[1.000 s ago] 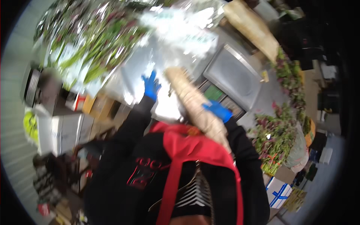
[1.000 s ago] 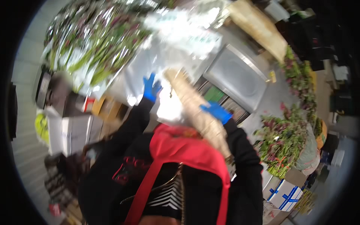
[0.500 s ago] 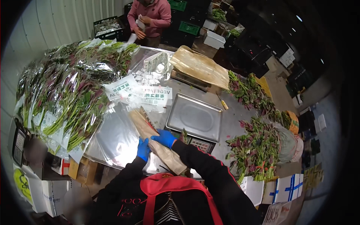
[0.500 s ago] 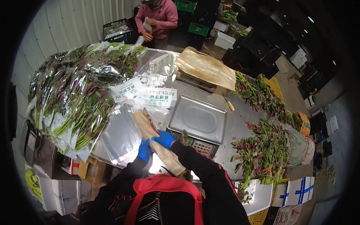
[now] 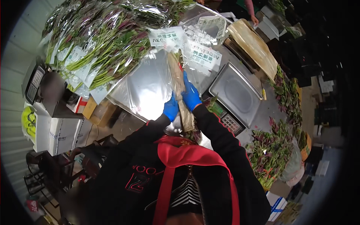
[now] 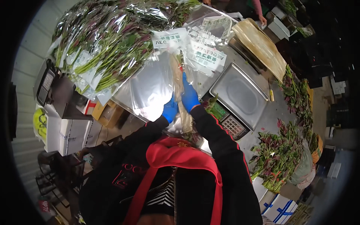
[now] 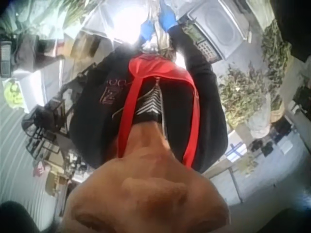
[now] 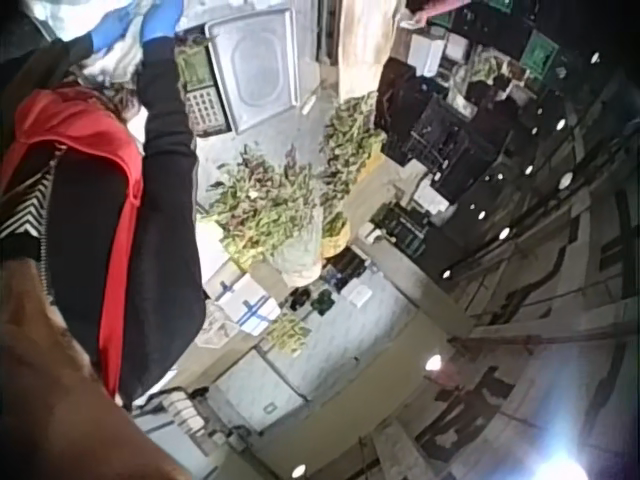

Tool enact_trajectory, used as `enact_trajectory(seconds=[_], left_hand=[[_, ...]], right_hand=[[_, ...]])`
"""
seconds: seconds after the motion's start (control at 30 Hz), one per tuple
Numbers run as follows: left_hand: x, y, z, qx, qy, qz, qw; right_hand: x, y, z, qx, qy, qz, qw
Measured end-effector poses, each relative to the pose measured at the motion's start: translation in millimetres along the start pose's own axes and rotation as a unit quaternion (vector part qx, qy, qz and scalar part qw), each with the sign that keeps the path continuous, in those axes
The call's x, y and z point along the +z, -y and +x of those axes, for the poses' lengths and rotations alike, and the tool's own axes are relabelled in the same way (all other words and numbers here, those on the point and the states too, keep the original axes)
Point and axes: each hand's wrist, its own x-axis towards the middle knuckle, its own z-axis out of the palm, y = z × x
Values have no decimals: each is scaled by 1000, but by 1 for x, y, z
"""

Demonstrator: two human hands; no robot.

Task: Sorting, weighing, and bagging green leafy vegetables at a processing station.

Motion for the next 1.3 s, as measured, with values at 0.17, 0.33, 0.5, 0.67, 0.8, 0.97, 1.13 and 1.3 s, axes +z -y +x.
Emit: enact_trajectory(seconds=[0.17,0.33,0.5,0.67,0.8,0.97,1.13,1.3], left_hand=[[-17,-12,1,-10,3,65,998],[-38,-13,16,-109,-5,155,982],[-45,-5,9,-103,-24,80,991],[-44,3,0,-80,-90,53,991],[-44,8,-1,-102,-101,6,990],[-47,14,-6,-111,-115,10,987],[-49,22,-8,-47,-155,-48,986],[-68,2,-2,21,-142,49,988]], right_hand=[[27,1,38,-8,-60,-55,997],[47,3,20,-74,-122,-150,978],[13,32,-81,-104,125,-247,955],[-92,2,-53,-19,85,274,958],[-81,-37,-12,46,-68,234,969],[-27,-58,-21,27,42,-97,994],[-18,-48,-27,175,80,146,970],[-22,-40,-18,135,31,77,987]])
